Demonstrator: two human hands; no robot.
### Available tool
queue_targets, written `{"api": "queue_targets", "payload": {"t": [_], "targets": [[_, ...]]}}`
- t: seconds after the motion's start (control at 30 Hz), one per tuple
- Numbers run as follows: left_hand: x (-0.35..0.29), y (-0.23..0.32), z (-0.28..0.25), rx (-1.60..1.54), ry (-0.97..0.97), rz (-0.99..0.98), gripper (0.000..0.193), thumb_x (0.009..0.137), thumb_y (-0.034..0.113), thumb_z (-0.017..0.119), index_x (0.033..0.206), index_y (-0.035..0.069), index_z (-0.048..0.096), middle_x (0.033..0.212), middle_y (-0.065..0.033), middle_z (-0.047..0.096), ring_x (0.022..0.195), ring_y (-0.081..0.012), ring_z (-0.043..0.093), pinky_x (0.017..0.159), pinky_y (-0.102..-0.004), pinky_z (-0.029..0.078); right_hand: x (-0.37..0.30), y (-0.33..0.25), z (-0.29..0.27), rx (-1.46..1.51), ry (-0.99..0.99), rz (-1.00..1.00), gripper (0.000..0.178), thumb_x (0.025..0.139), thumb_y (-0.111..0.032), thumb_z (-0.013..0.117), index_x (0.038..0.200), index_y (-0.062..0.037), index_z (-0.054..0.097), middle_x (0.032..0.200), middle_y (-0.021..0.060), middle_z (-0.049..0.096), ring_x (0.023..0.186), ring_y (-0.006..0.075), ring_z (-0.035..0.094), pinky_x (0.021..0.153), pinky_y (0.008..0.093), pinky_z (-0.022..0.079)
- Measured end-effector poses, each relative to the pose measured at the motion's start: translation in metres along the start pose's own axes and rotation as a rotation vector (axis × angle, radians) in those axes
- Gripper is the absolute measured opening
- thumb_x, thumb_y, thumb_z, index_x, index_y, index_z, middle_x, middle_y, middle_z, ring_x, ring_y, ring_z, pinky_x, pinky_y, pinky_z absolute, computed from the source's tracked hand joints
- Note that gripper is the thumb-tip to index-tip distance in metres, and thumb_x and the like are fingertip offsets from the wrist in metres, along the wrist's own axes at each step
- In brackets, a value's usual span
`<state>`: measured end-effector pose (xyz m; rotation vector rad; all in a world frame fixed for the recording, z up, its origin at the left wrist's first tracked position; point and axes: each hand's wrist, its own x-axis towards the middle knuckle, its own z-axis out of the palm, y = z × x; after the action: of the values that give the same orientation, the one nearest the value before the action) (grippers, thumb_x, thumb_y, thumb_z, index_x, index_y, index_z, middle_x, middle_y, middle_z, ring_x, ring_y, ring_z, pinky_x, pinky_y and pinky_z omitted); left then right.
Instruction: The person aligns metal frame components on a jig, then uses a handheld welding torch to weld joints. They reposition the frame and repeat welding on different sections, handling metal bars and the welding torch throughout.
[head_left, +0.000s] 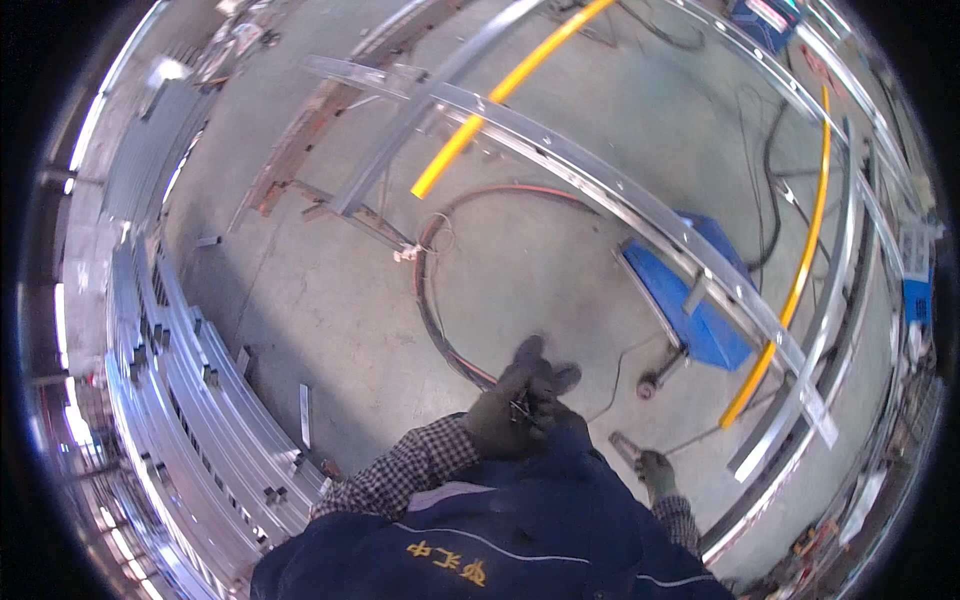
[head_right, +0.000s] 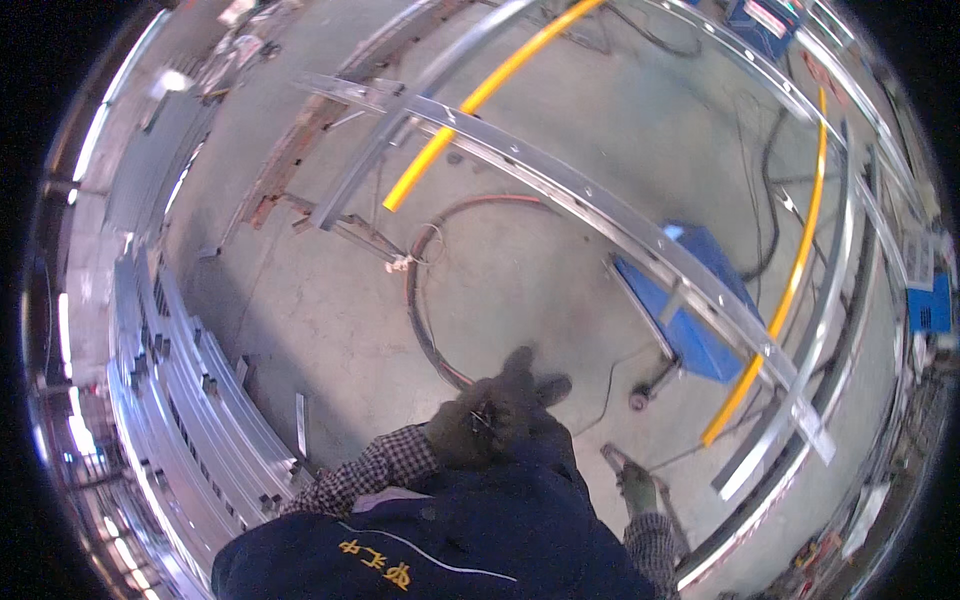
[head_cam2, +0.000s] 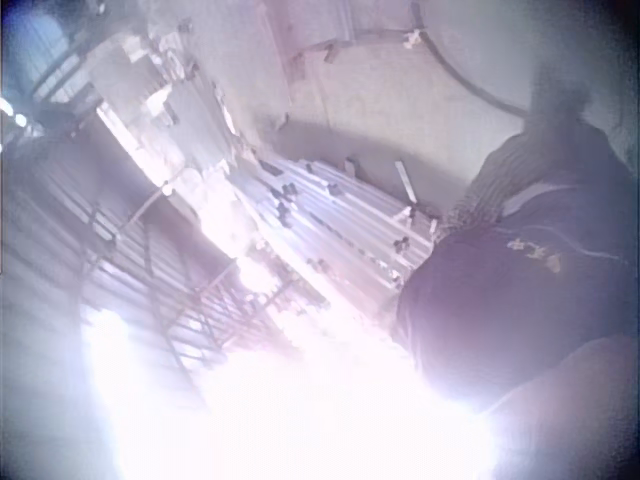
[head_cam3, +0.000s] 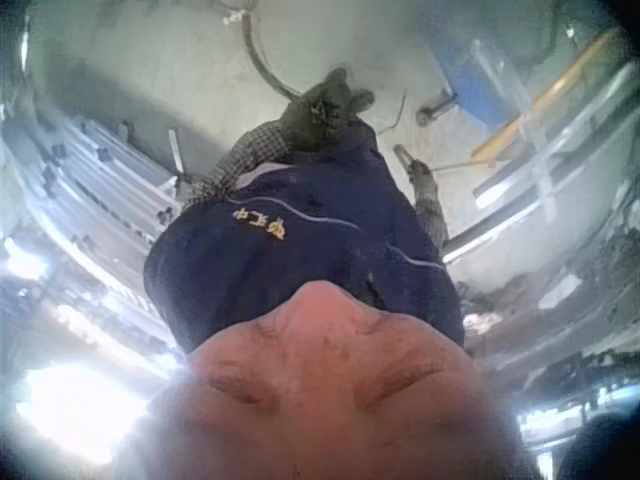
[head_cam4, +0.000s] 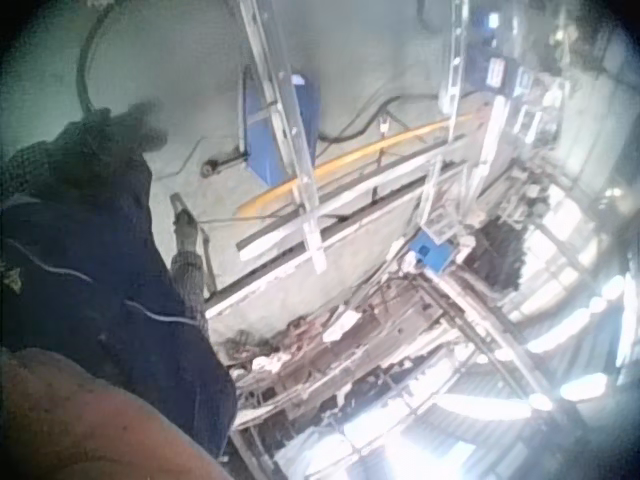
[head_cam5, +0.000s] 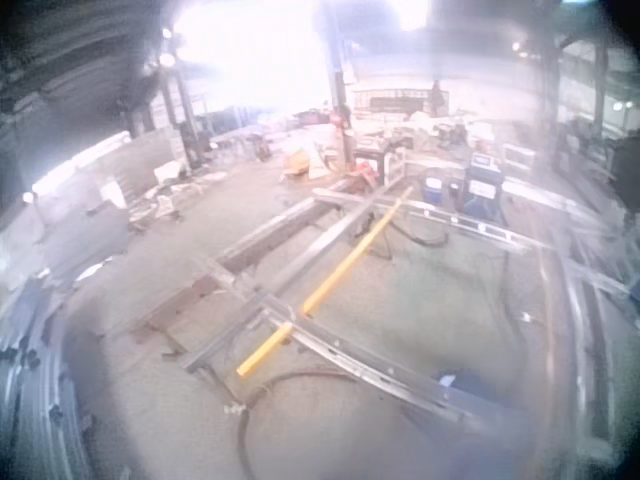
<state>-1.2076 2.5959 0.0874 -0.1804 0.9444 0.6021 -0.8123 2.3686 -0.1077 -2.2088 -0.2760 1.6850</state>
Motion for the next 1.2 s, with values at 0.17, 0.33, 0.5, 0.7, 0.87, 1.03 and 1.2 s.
{"api": "queue_targets", "payload": {"t": [0.17,0.33,0.5,0.7,0.87,1.03,1.2], "targets": [[-0.022,0.012,-0.045,-0.153,-0.142,-0.118,0.040,0.113,0.055,0.051,0.092,0.021,0.054,0.070,0.0067,0.038,0.054,-0.0098,0.038,0.051,-0.0278,0.032,-0.029,0.017,0.055,0.054,-0.060,-0.091,0.042,0.106,-0.027,0.068,0.136,0.0022,0.068,0.114,0.0100,0.077,0.099,0.0159,0.071,0.090,0.0328,0.057],[-0.028,0.031,-0.053,0.039,-0.178,-0.240,0.037,0.115,0.049,0.050,0.097,0.019,0.061,0.068,0.0059,0.039,0.049,-0.0083,0.034,0.044,-0.0258,0.030,-0.103,0.111,0.127,0.224,0.076,-0.038,0.044,0.104,-0.027,0.069,0.139,0.0009,0.068,0.115,0.0097,0.077,0.101,0.0166,0.072,0.090,0.0320,0.057],[-0.052,0.047,-0.079,0.387,-0.161,-0.151,0.043,0.116,0.052,0.043,0.092,0.019,0.057,0.077,0.0045,0.036,0.061,-0.0114,0.033,0.054,-0.0302,0.029,-0.201,0.268,0.291,0.538,0.346,0.189,0.042,0.103,-0.032,0.068,0.128,0.0011,0.073,0.106,0.0076,0.078,0.091,0.0162,0.071,0.086,0.0336,0.058],[-0.105,0.014,-0.180,0.555,-0.321,-0.533,0.036,0.114,0.048,0.052,0.095,0.018,0.060,0.082,0.0038,0.048,0.070,-0.0124,0.045,0.060,-0.0325,0.040,-0.331,0.410,0.588,0.810,0.262,0.575,0.042,0.100,-0.041,0.067,0.123,-0.0068,0.077,0.104,0.0060,0.078,0.086,0.0192,0.071,0.072,0.0357,0.059],[-0.148,-0.054,-0.248,0.865,-0.367,-0.663,0.031,0.114,0.046,0.053,0.101,0.020,0.063,0.083,0.0051,0.053,0.067,-0.0105,0.048,0.054,-0.0252,0.038,-0.404,0.460,0.770,0.944,0.235,0.558,0.054,0.099,-0.048,0.070,0.132,-0.0070,0.074,0.109,0.0082,0.078,0.094,0.0213,0.072,0.079,0.0379,0.059],[-0.181,-0.124,-0.288,1.150,-0.293,-0.798,0.033,0.115,0.045,0.048,0.097,0.020,0.061,0.069,0.0075,0.044,0.050,-0.0071,0.033,0.044,-0.0246,0.028,-0.406,0.502,0.823,1.200,0.344,0.529,0.062,0.095,-0.048,0.078,0.139,-0.0053,0.071,0.111,0.0098,0.077,0.095,0.0191,0.070,0.080,0.0354,0.058],[-0.200,-0.201,-0.316,1.299,-0.351,-0.819,0.038,0.116,0.047,0.044,0.093,0.023,0.061,0.060,0.0090,0.031,0.043,-0.0072,0.027,0.041,-0.0274,0.024,-0.400,0.564,0.805,1.395,0.492,0.234,0.065,0.096,-0.052,0.078,0.142,-0.0076,0.071,0.137,0.0187,0.074,0.127,0.0298,0.069,0.109,0.0364,0.052]]}}
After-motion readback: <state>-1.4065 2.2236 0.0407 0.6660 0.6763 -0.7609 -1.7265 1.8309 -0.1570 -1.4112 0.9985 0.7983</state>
